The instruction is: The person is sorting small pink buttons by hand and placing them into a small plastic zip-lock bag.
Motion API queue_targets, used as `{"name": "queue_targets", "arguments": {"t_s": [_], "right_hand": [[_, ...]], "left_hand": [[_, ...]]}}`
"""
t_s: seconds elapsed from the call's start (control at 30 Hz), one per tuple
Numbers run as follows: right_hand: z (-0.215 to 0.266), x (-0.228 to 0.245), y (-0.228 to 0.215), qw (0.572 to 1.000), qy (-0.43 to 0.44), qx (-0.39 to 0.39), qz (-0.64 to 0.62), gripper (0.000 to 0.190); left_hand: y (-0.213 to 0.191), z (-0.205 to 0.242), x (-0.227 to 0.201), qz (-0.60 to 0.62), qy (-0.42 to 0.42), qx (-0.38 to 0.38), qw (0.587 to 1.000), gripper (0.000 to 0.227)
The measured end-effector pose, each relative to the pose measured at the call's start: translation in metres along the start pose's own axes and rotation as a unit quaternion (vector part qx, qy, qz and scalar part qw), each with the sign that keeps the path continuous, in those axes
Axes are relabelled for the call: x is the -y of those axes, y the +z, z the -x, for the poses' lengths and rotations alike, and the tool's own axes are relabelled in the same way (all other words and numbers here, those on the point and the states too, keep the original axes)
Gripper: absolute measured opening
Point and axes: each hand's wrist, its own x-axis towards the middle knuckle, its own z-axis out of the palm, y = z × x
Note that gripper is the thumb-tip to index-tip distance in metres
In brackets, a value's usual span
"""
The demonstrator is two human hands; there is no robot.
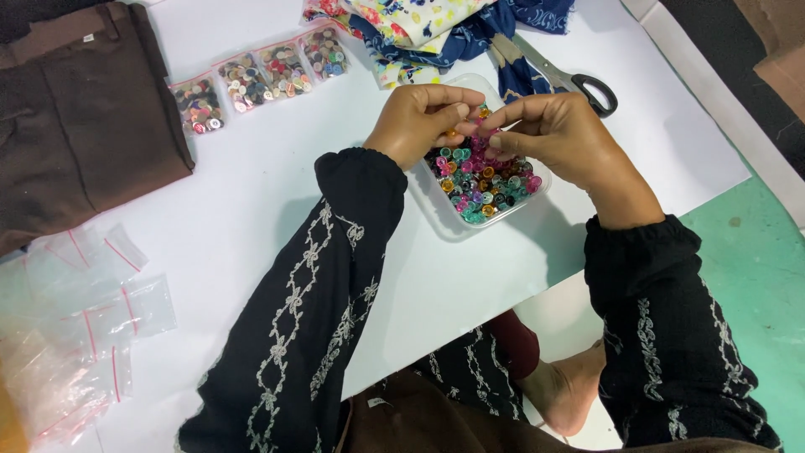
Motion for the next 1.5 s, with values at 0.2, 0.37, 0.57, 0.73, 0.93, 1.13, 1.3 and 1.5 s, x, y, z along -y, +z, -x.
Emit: {"name": "queue_targets", "arguments": {"t_s": [0.2,0.37,0.57,0.73,0.93,1.13,1.3,1.5], "right_hand": [[-0.001,-0.003,0.0,1.0,-0.006,-0.016,0.026,0.02],[0.009,0.014,0.003,0.993,-0.021,-0.037,0.114,0.019],[0.009,0.001,0.001,0.959,-0.146,-0.074,0.23,0.016],[0.003,0.003,0.003,0.94,-0.201,-0.088,0.262,0.015],[-0.001,0.003,0.003,0.93,-0.191,-0.09,0.3,0.019],[-0.001,0.002,0.005,0.917,-0.218,-0.068,0.326,0.016],[-0.01,-0.002,0.011,0.913,-0.216,-0.087,0.336,0.016],[-0.032,-0.022,0.018,0.883,-0.28,-0.092,0.365,0.012]], "left_hand": [[-0.001,0.003,0.003,-0.037,0.009,-0.011,0.999,0.026],[0.007,0.005,0.003,-0.264,0.185,-0.029,0.946,0.023],[0.022,-0.008,0.035,-0.453,0.253,0.029,0.855,0.012],[0.034,-0.027,0.067,-0.516,0.275,0.042,0.81,0.016],[0.018,-0.01,0.038,-0.393,0.241,0.047,0.886,0.009],[0.01,0.013,0.01,-0.195,0.181,-0.048,0.963,0.014],[0.015,0.012,0.014,-0.088,0.163,-0.087,0.979,0.019],[0.012,0.008,0.02,0.003,0.131,-0.136,0.982,0.022]]}}
